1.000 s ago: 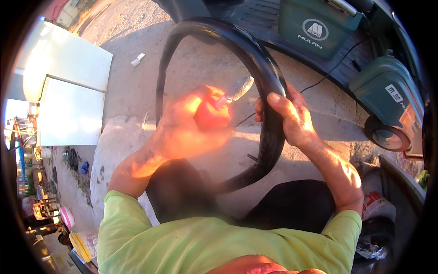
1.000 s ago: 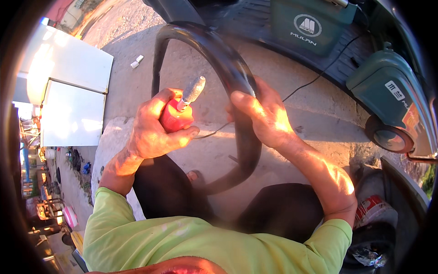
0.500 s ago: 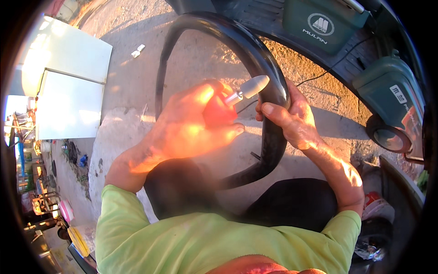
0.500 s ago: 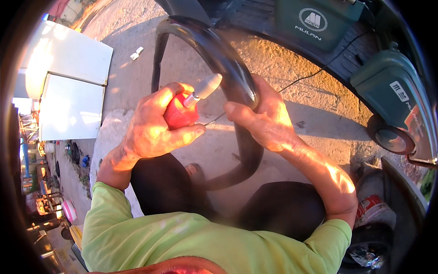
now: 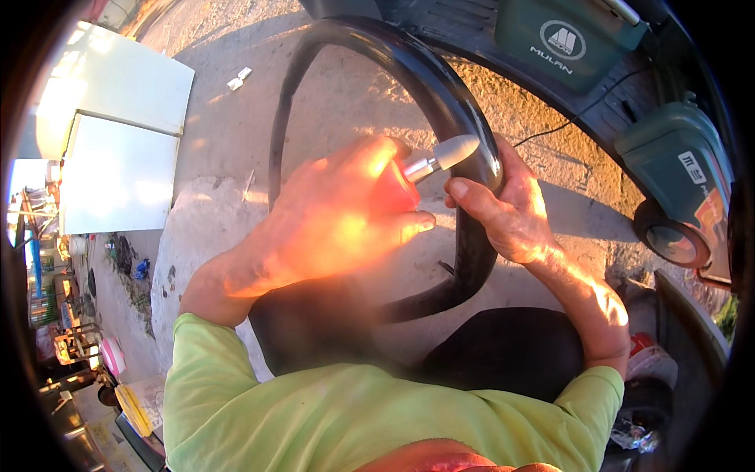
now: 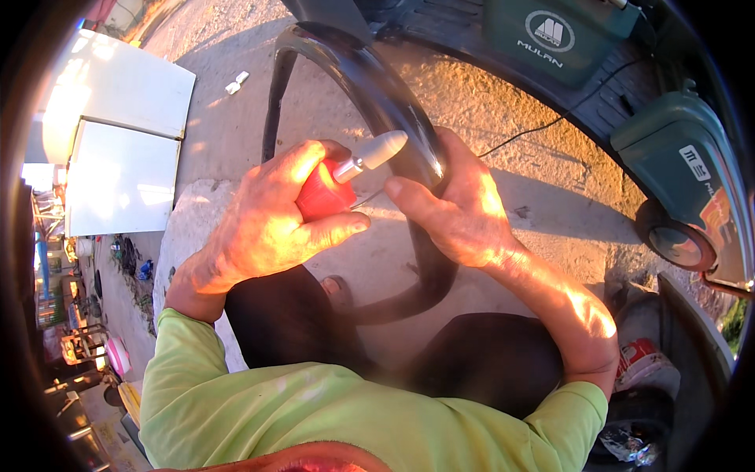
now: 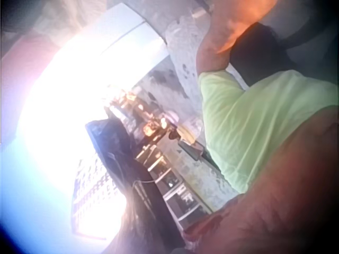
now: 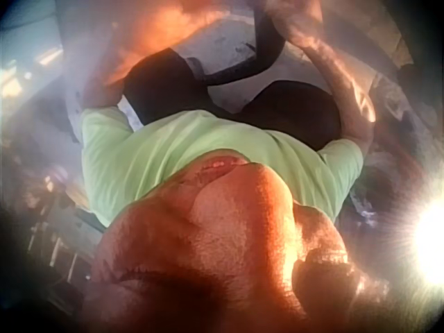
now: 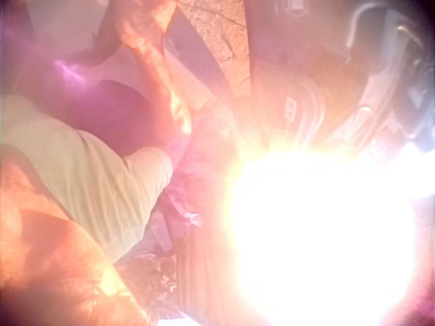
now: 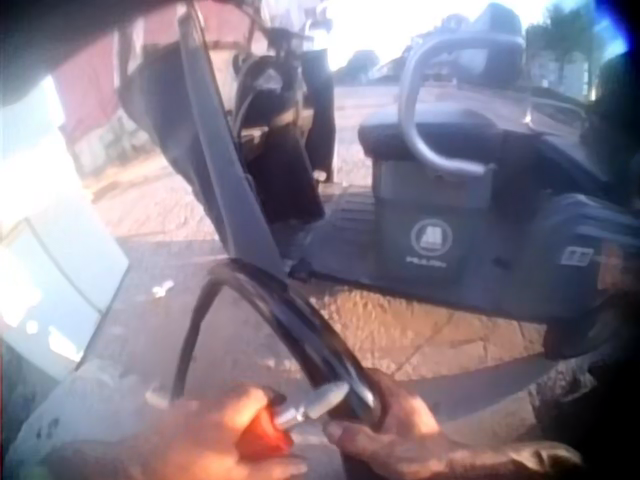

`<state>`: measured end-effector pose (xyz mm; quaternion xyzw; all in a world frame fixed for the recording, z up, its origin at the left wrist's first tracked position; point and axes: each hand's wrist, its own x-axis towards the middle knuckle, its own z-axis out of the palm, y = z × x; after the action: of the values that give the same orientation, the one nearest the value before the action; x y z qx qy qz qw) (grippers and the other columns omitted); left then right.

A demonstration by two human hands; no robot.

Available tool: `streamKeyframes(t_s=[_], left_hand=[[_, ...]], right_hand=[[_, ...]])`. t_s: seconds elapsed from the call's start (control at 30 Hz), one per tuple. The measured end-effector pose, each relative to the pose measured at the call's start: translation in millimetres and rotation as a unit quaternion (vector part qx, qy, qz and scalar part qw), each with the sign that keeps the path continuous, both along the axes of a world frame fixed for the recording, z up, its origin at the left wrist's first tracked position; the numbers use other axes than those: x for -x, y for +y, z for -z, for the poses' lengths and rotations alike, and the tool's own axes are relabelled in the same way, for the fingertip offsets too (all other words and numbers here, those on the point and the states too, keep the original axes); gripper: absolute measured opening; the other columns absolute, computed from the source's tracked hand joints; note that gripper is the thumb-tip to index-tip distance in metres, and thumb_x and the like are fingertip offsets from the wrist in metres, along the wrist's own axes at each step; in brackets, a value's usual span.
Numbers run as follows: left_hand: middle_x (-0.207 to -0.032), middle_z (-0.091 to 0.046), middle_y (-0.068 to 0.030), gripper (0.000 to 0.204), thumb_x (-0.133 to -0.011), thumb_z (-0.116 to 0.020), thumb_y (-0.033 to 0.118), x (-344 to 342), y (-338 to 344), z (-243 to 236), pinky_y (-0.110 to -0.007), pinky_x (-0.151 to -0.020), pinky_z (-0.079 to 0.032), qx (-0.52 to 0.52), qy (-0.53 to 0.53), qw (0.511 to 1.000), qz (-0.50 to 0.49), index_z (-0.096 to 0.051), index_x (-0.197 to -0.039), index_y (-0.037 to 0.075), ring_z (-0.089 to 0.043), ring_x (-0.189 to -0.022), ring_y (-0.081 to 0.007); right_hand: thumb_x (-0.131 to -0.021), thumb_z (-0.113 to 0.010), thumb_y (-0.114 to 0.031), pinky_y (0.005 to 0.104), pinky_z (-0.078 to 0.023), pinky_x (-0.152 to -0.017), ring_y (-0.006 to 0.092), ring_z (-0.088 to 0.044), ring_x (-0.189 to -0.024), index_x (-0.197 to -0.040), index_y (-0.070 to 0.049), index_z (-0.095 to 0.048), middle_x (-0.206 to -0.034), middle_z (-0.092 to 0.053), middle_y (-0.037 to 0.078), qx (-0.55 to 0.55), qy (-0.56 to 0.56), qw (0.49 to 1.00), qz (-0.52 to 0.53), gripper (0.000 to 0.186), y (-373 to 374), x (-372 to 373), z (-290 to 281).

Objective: The person checks a bicycle inner tube for leaks by rotating it through a basin of water, then uses a handheld rotary tool to roughen the rubber near a puncture and applies a patch.

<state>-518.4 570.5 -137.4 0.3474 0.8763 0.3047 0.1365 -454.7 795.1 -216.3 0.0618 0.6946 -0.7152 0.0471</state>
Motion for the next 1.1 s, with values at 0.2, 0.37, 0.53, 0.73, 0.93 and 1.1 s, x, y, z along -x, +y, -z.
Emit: streamKeyframes(t_s=[0.2, 0.37, 0.53, 0.73, 0.93, 1.1], left_hand=[[-0.097, -0.071, -0.0119, 0.055, -0.078, -0.09, 0.022, -4, -1, 2, -0.041, -0.078, -0.057, 0.028, 0.008, 1.0, 0.01, -0.059, -0.12, 0.007, -0.071, -0.089, -0.0355], [-0.095, -0.071, -0.0115, 0.052, -0.078, -0.089, 0.02, 3, -4, 6, -0.041, -0.077, -0.058, -0.009, 0.002, 1.0, -0.002, -0.06, -0.12, 0.007, -0.072, -0.087, -0.0326], [-0.095, -0.071, -0.0112, 0.05, -0.079, -0.088, 0.018, 2, -2, 5, -0.04, -0.078, -0.058, 0.016, 0.024, 1.0, 0.008, -0.061, -0.118, 0.006, -0.072, -0.087, -0.0317], [-0.095, -0.071, -0.0111, 0.05, -0.079, -0.088, 0.019, 1, -1, 6, -0.04, -0.078, -0.058, 0.014, 0.016, 1.0, 0.015, -0.061, -0.118, 0.006, -0.072, -0.087, -0.0316], [-0.095, -0.073, -0.0106, 0.051, -0.078, -0.089, 0.02, 0, 0, 8, -0.039, -0.077, -0.058, 0.025, 0.047, 0.998, 0.019, -0.061, -0.119, 0.006, -0.072, -0.085, -0.0302], [-0.095, -0.073, -0.0094, 0.047, -0.079, -0.087, 0.022, 6, 6, -3, -0.04, -0.075, -0.058, -0.023, 0.007, 0.999, -0.045, -0.06, -0.112, 0.004, -0.073, -0.087, -0.0317]], right_hand=[[-0.087, -0.077, -0.034, 0.0387, -0.051, -0.097, 0.0241, -0.063, -0.111, -0.141, 0.006, -0.048, -0.121, -0.067, 0.019, -0.039, -0.02, 0.999, 0.006, 0.073, -5, 0, 0], [-0.087, -0.077, -0.034, 0.0385, -0.051, -0.096, 0.0241, -0.064, -0.109, -0.14, 0.007, -0.048, -0.119, -0.067, 0.019, -0.039, -0.001, 0.999, 0.001, 0.072, -7, 0, -2], [-0.087, -0.076, -0.033, 0.0388, -0.051, -0.096, 0.0246, -0.065, -0.108, -0.139, 0.007, -0.05, -0.117, -0.068, 0.019, -0.062, 0.0, 0.998, 0.0, 0.07, -5, 0, -4], [-0.086, -0.077, -0.033, 0.0393, -0.051, -0.097, 0.0251, -0.065, -0.108, -0.137, 0.007, -0.051, -0.116, -0.069, 0.02, -0.07, -0.01, 0.997, -0.003, 0.07, -6, -1, -3], [-0.086, -0.077, -0.034, 0.0399, -0.051, -0.098, 0.0266, -0.066, -0.109, -0.136, 0.008, -0.052, -0.118, -0.069, 0.021, -0.096, 0.002, 0.995, -0.009, 0.069, -6, -2, -4], [-0.087, -0.077, -0.033, 0.0393, -0.05, -0.098, 0.0257, -0.065, -0.11, -0.137, 0.007, -0.051, -0.119, -0.068, 0.02, -0.045, 0.007, 0.999, -0.001, 0.07, -3, -3, 7]])
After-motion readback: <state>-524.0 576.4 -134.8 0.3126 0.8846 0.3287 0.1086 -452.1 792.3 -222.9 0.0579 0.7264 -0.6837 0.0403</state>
